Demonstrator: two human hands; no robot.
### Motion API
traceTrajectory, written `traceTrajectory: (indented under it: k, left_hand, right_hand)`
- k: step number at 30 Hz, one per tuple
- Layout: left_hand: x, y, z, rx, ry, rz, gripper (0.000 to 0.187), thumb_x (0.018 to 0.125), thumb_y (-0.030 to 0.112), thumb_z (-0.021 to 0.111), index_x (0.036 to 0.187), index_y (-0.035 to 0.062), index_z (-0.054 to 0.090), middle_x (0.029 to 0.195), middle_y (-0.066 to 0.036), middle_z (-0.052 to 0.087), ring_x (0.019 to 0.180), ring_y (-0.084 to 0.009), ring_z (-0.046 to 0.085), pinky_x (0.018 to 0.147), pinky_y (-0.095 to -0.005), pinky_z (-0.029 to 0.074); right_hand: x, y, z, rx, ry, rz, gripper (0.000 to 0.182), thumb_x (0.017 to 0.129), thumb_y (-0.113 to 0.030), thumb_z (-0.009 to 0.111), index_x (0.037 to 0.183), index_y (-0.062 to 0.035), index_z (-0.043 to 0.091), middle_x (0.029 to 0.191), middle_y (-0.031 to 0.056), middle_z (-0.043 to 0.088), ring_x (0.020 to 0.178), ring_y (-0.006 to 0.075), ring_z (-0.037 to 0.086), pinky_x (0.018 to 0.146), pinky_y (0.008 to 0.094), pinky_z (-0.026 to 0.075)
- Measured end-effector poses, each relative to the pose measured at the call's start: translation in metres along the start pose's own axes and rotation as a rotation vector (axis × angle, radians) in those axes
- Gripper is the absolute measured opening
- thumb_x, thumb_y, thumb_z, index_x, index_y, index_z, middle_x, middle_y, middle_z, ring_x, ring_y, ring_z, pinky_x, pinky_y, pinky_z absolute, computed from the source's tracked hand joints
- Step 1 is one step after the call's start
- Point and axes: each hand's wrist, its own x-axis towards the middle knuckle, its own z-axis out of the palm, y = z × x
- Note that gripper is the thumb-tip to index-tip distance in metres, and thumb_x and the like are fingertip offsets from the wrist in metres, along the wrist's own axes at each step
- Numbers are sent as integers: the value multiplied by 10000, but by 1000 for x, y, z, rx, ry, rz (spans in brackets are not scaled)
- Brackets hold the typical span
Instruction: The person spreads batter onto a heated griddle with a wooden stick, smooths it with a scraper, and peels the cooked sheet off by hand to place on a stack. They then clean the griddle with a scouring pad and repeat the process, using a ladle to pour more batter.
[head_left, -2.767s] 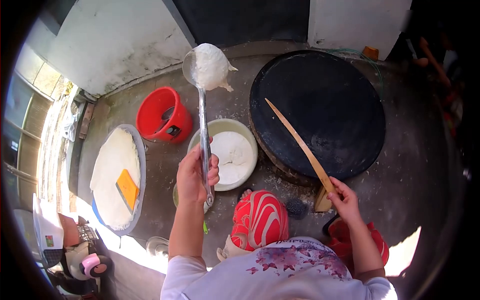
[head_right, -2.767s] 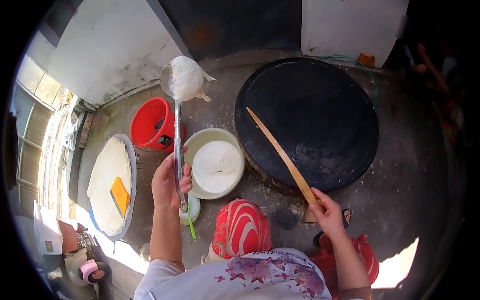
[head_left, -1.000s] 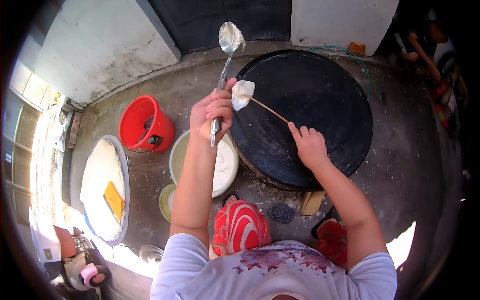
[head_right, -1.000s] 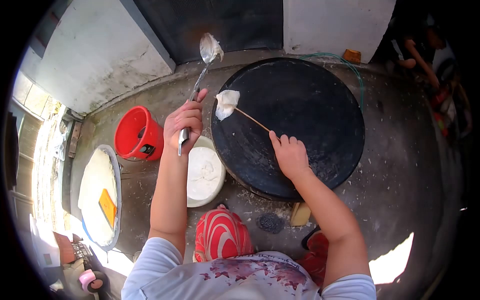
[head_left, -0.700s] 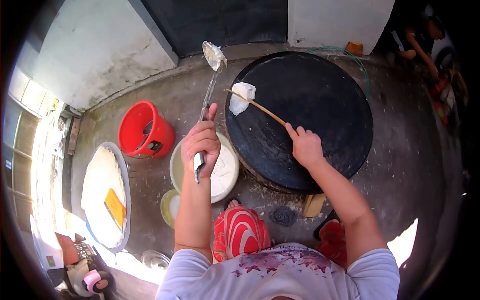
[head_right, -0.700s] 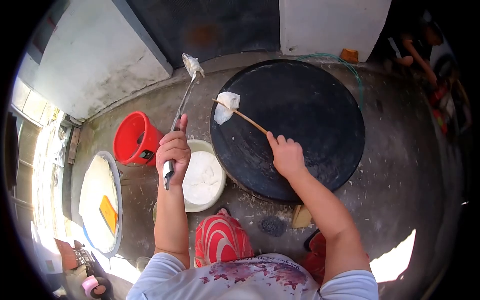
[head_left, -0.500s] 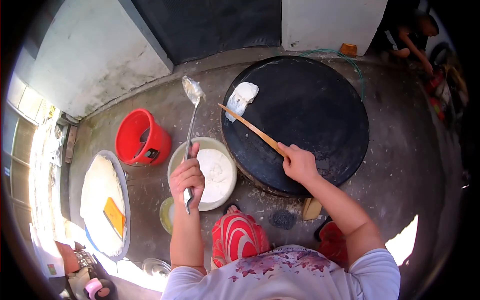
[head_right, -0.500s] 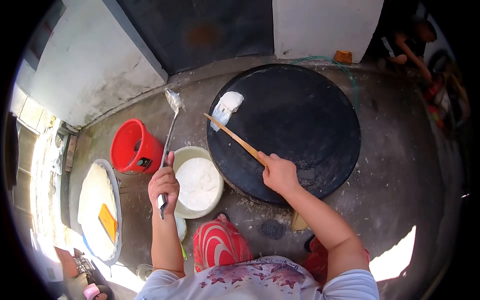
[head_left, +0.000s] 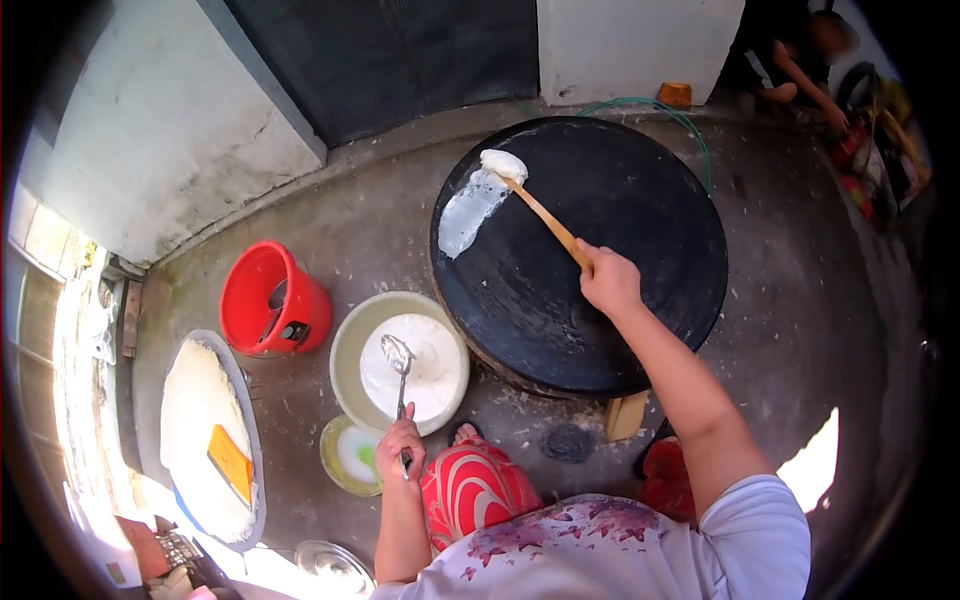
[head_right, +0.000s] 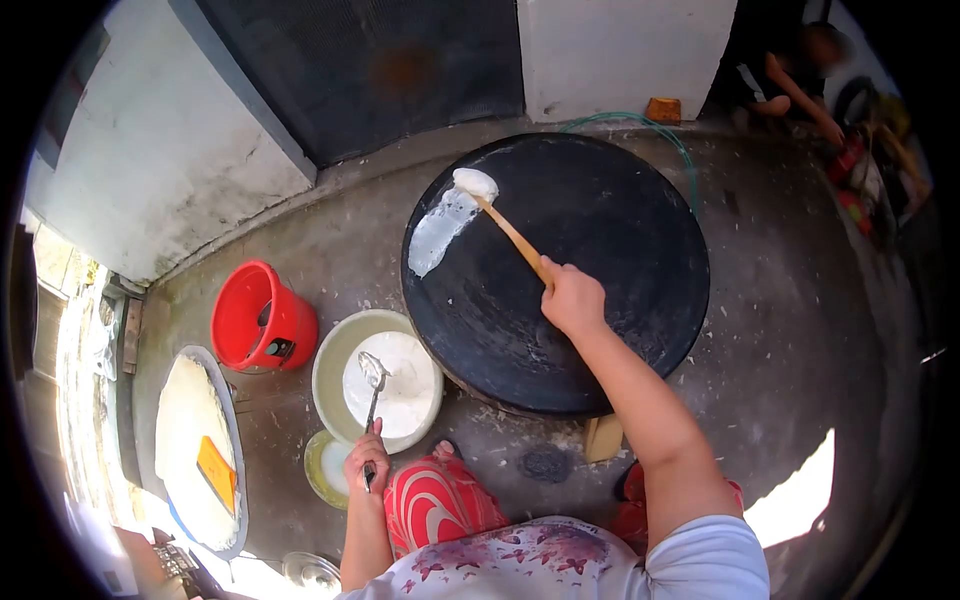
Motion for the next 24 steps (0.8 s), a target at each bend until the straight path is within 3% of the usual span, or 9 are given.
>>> traceTrajectory:
  k: [2, 5, 7, 11, 12, 15, 17, 21, 24]
  left_hand:
    - [4, 10, -10, 1, -4, -19, 389, 900, 59, 324, 1220, -162, 309, 645, -30, 436, 465, -108, 435, 377, -221, 391]
    - [9, 11, -12, 2, 11, -74, 368, 901, 63, 305, 1190, -160, 354, 623, -11, 423, 462, -102, 412, 398, -212, 380]
    - [10, 10, -13, -7, 22, -47, 363, 905, 72, 304, 1177, -159, 371, 615, -10, 420, 456, -101, 404, 399, -216, 375]
    - [13, 18, -18, -28, 43, -98, 360, 906, 81, 312, 1168, -154, 386, 600, -6, 411, 454, -100, 402, 400, -218, 368]
    - [14, 19, -19, -21, 44, -109, 359, 907, 85, 313, 1165, -151, 392, 594, -3, 407, 454, -100, 402, 399, -217, 364]
    - [17, 19, -19, -6, 72, -112, 351, 908, 88, 313, 1153, -146, 407, 589, -2, 403, 453, -99, 402, 399, -216, 362]
    - [16, 16, -17, 0, 119, -56, 348, 909, 92, 314, 1145, -144, 414, 587, -2, 405, 449, -99, 402, 393, -219, 361]
    - [18, 20, -18, 0, 122, -93, 335, 910, 94, 314, 1122, -140, 424, 589, -4, 407, 444, -99, 401, 386, -222, 361]
    - [23, 26, -22, 17, 92, -121, 310, 913, 105, 316, 1064, -132, 447, 585, -4, 410, 436, -95, 396, 384, -219, 360]
  right_hand:
    - [-22, -18, 3, 266, -37, 20, 399, 686, -118, 553, 1079, -132, 617, 815, 111, 576, 777, 269, 601, 715, 389, 489]
    - [-19, -13, 1, -135, 1, -184, 421, 687, -64, 554, 1097, -146, 606, 736, 85, 530, 674, 262, 578, 624, 366, 488]
    - [14, 15, -3, -252, 84, -42, 415, 708, -63, 544, 1110, -150, 598, 783, 79, 565, 689, 275, 587, 622, 378, 490]
    - [-6, -15, 2, 222, -76, 239, 411, 729, -144, 546, 1139, -158, 581, 890, 122, 603, 821, 279, 602, 743, 378, 485]
    - [-16, -27, 2, 216, -71, 71, 421, 703, -116, 543, 1120, -150, 597, 935, 112, 609, 842, 284, 602, 781, 352, 477]
    - [4, -20, 9, -209, -57, -104, 460, 689, -70, 561, 1142, -146, 570, 816, 104, 551, 746, 271, 593, 668, 378, 492]
    - [38, 11, -2, -335, 3, 39, 441, 718, -69, 543, 1153, -144, 564, 827, 106, 560, 729, 265, 596, 629, 386, 489]
    - [11, -3, 10, 146, -21, 271, 436, 719, -136, 561, 1155, -144, 569, 854, 116, 585, 824, 285, 605, 726, 389, 493]
    - [-1, -13, -2, -123, -79, 7, 455, 709, -103, 563, 1163, -131, 554, 876, 114, 569, 787, 284, 601, 704, 390, 493]
